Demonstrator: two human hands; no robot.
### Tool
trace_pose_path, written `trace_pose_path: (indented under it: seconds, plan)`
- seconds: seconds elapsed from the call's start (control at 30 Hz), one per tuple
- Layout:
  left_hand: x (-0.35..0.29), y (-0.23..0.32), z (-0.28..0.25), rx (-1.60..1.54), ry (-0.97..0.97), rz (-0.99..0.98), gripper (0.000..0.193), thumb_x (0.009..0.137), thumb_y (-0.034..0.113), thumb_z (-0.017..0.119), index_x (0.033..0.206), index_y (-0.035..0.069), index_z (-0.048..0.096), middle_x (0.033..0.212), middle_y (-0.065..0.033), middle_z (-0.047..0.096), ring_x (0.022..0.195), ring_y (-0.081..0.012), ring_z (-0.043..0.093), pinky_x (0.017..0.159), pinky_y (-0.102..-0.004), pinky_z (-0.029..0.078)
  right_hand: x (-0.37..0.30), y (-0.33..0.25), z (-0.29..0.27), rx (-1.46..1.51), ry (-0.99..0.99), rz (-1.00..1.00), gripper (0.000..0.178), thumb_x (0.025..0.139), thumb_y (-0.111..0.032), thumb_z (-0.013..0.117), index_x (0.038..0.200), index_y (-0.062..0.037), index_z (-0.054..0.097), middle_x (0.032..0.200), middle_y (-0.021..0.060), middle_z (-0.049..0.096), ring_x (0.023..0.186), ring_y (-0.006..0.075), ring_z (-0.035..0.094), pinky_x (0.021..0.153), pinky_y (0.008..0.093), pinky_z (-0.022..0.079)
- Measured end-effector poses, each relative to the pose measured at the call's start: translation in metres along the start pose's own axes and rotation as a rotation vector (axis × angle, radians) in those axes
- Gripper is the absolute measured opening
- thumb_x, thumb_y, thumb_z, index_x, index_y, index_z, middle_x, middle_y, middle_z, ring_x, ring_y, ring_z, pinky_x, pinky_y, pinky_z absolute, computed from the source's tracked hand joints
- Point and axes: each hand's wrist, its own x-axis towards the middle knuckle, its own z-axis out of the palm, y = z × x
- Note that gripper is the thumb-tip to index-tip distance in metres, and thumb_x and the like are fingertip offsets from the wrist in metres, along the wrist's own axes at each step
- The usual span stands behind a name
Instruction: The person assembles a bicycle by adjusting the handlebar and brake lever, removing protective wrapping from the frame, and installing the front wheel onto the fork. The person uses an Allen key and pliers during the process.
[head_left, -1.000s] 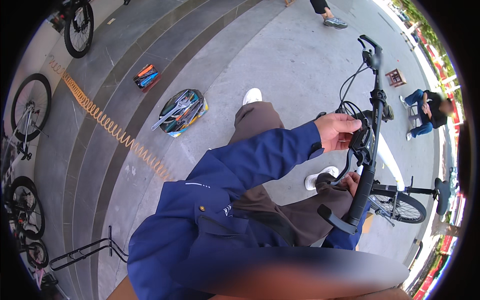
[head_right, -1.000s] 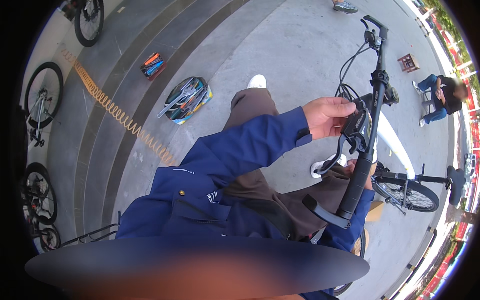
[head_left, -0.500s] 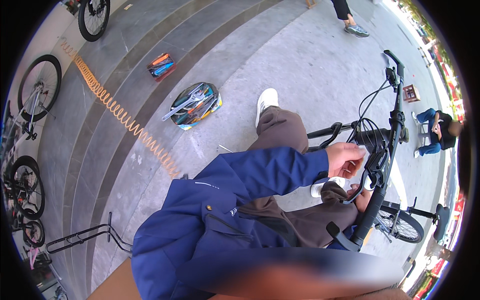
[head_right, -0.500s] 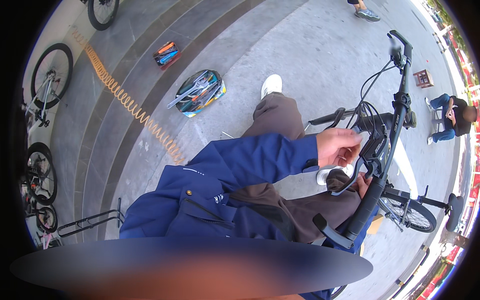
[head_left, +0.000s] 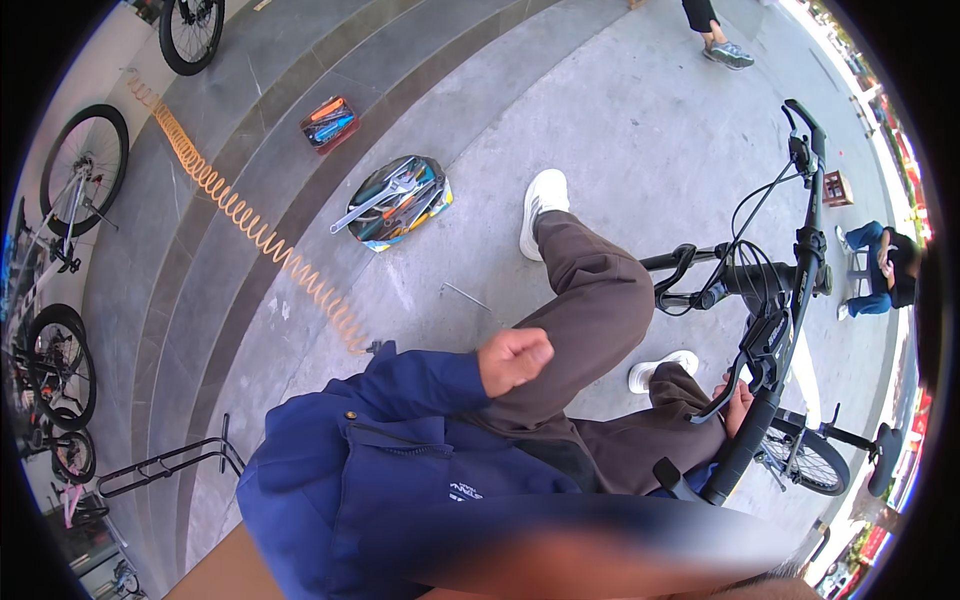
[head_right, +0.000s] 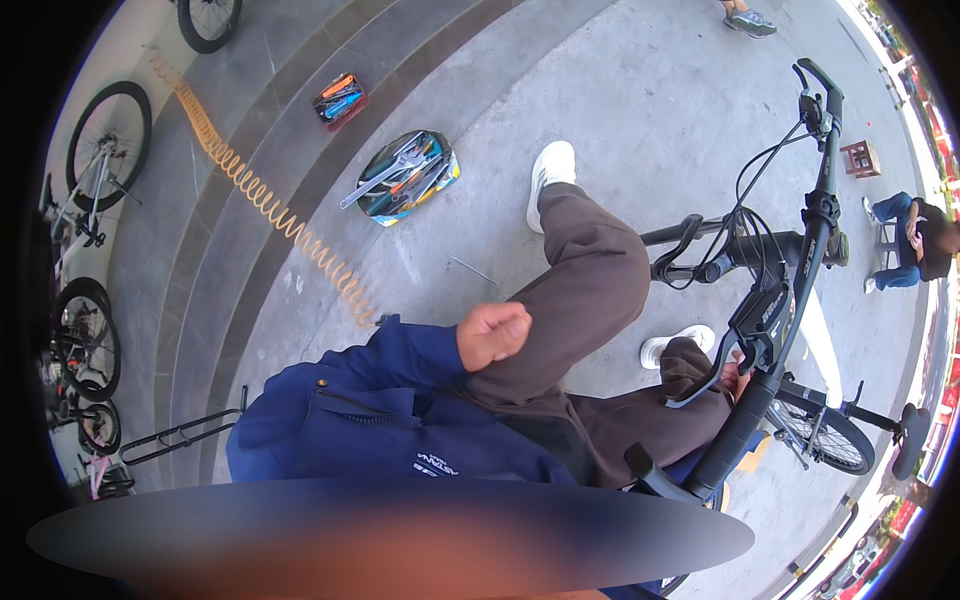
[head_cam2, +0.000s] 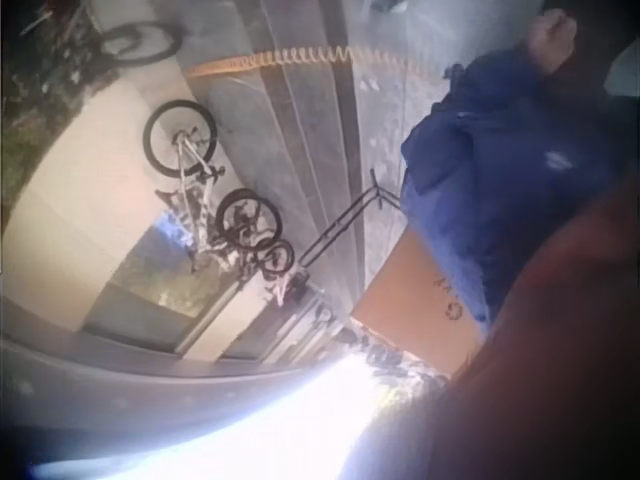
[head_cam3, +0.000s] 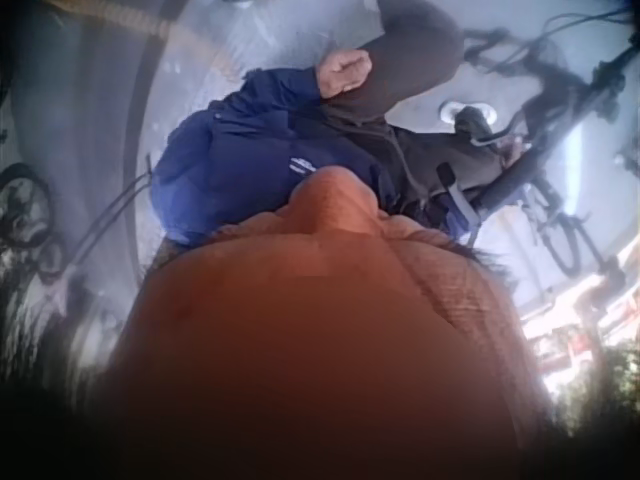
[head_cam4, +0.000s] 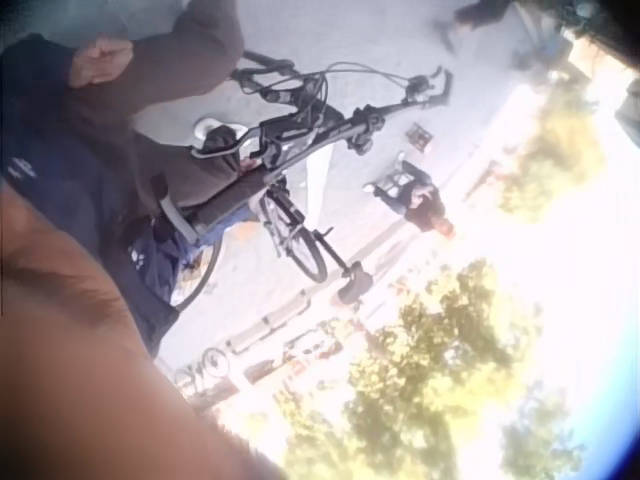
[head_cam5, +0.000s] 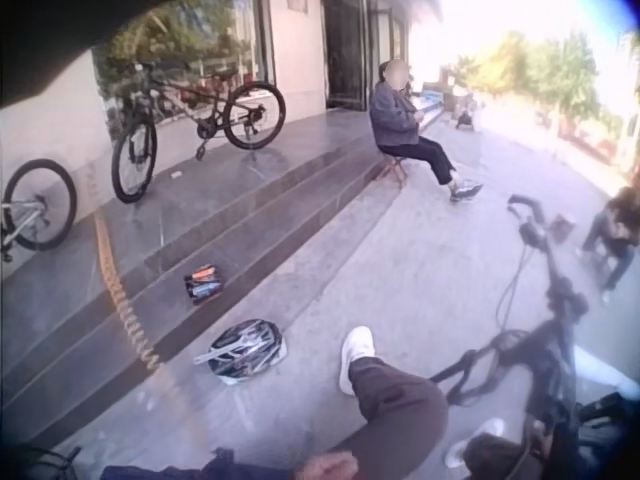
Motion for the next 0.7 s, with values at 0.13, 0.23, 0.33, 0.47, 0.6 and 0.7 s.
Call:
trace_pose_path:
  seconds: [0.13,0.23,0.33,0.47,0.6,0.7]
  plan:
    - [-0.036,-0.074,-0.084,0.172,0.597,-0.251,0.033,0.112,0.032,0.055,0.093,0.006,0.060,0.069,0.0018,0.053,0.059,-0.0061,0.049,0.057,-0.0227,0.042,-0.001,0.009,-0.010,-0.024,0.070,0.038,0.031,0.113,-0.033,0.054,0.130,-0.0088,0.066,0.087,0.0028,0.068,0.073,0.0109,0.062,0.064,0.0251,0.050]
    - [-0.081,-0.157,-0.147,0.399,0.623,-0.562,0.021,0.104,0.025,0.068,0.102,0.005,0.064,0.078,-0.0022,0.065,0.066,-0.0077,0.059,0.064,-0.0237,0.051,0.002,0.016,-0.014,0.088,0.103,0.057,0.032,0.110,-0.038,0.060,0.125,-0.0111,0.068,0.086,0.0006,0.067,0.075,0.0095,0.061,0.067,0.0247,0.052]
    - [-0.123,-0.244,-0.180,0.474,0.497,-0.554,0.028,0.098,0.026,0.075,0.115,0.004,0.069,0.086,-0.0060,0.073,0.073,-0.0148,0.069,0.068,-0.0304,0.055,0.002,0.022,-0.019,0.037,0.260,0.091,0.035,0.106,-0.044,0.065,0.119,-0.0111,0.069,0.087,-0.0003,0.065,0.076,0.0091,0.060,0.068,0.0255,0.053]
    - [-0.128,-0.286,-0.211,0.837,0.247,-0.424,0.040,0.096,0.031,0.076,0.128,0.007,0.068,0.103,-0.0077,0.077,0.096,-0.0197,0.072,0.090,-0.0349,0.056,-0.016,0.032,-0.022,0.369,0.449,-0.387,0.034,0.108,-0.030,0.063,0.131,-0.0048,0.061,0.111,0.0078,0.072,0.088,0.0138,0.066,0.075,0.0267,0.056]
    - [-0.094,-0.252,-0.225,0.706,0.246,-0.638,0.044,0.094,0.032,0.079,0.130,0.010,0.069,0.114,-0.0075,0.077,0.106,-0.0163,0.069,0.097,-0.0341,0.053,-0.060,0.074,0.006,0.260,0.935,-0.449,0.033,0.108,-0.021,0.061,0.137,-0.0060,0.055,0.127,0.0094,0.072,0.091,0.0136,0.069,0.069,0.0266,0.055]
    - [-0.059,-0.218,-0.220,0.866,0.171,-0.604,0.036,0.095,0.026,0.079,0.125,0.007,0.072,0.112,-0.0069,0.077,0.104,-0.0144,0.068,0.094,-0.0319,0.053,-0.101,0.135,0.053,0.404,0.914,-0.200,0.033,0.107,-0.018,0.062,0.137,-0.0092,0.053,0.127,0.0084,0.071,0.087,0.0133,0.069,0.065,0.0258,0.055]
